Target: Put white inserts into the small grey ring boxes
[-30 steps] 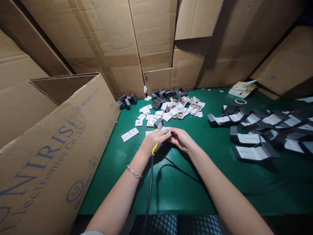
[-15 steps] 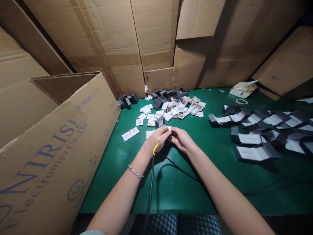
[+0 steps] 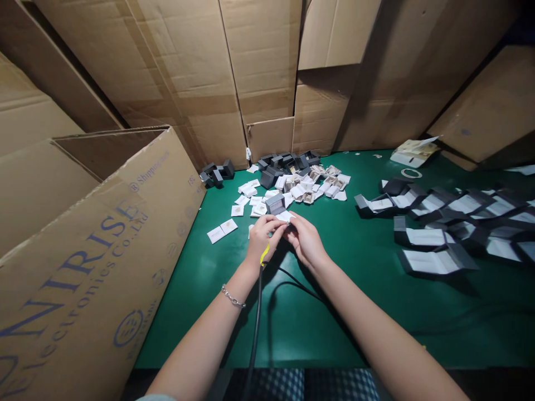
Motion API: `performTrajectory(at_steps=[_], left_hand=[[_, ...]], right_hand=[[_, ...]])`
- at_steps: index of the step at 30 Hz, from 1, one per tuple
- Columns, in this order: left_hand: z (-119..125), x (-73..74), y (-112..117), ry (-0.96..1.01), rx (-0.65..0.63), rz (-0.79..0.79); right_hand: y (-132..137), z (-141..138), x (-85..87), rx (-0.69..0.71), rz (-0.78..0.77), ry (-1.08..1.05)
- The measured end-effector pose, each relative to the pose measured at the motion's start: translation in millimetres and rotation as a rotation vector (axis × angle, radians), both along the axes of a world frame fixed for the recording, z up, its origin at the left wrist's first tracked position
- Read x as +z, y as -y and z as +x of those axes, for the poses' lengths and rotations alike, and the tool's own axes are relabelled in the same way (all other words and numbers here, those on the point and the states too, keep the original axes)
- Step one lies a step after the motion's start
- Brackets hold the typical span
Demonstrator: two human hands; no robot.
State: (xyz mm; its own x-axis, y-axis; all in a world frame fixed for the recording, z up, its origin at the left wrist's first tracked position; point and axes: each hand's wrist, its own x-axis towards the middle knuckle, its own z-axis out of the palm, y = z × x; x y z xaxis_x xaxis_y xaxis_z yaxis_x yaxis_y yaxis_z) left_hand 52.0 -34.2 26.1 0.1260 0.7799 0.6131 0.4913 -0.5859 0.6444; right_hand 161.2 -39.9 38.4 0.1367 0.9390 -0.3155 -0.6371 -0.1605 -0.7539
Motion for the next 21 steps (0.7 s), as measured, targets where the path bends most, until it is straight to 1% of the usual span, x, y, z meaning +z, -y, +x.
performTrajectory(at_steps=[4, 7, 10, 13, 18, 21], left_hand=[[2, 2.0, 0, 0.073, 0.019, -0.143], [2, 3.7, 1, 0.04, 0.071, -0.194], [2, 5.3, 2, 0.003, 0.07, -0.224], [0, 6.2, 3, -0.045, 0.078, -0.231], [-4, 7.3, 3, -0.175, 0.066, -0.175], [-5, 6.7, 2, -0.186, 0.051, -0.185]], right_hand=[[1, -2, -0.4, 0.012, 0.019, -0.002], [1, -2, -1.7, 0.016, 0.04, -0.003], [1, -4, -5.6, 0.012, 0.019, 0.016], [-1, -6, -11.2, 0.022, 0.007, 0.061], [-2, -6, -16.0, 0.042, 0.017, 0.098], [-2, -6, -16.5, 0.043, 0.028, 0.114]])
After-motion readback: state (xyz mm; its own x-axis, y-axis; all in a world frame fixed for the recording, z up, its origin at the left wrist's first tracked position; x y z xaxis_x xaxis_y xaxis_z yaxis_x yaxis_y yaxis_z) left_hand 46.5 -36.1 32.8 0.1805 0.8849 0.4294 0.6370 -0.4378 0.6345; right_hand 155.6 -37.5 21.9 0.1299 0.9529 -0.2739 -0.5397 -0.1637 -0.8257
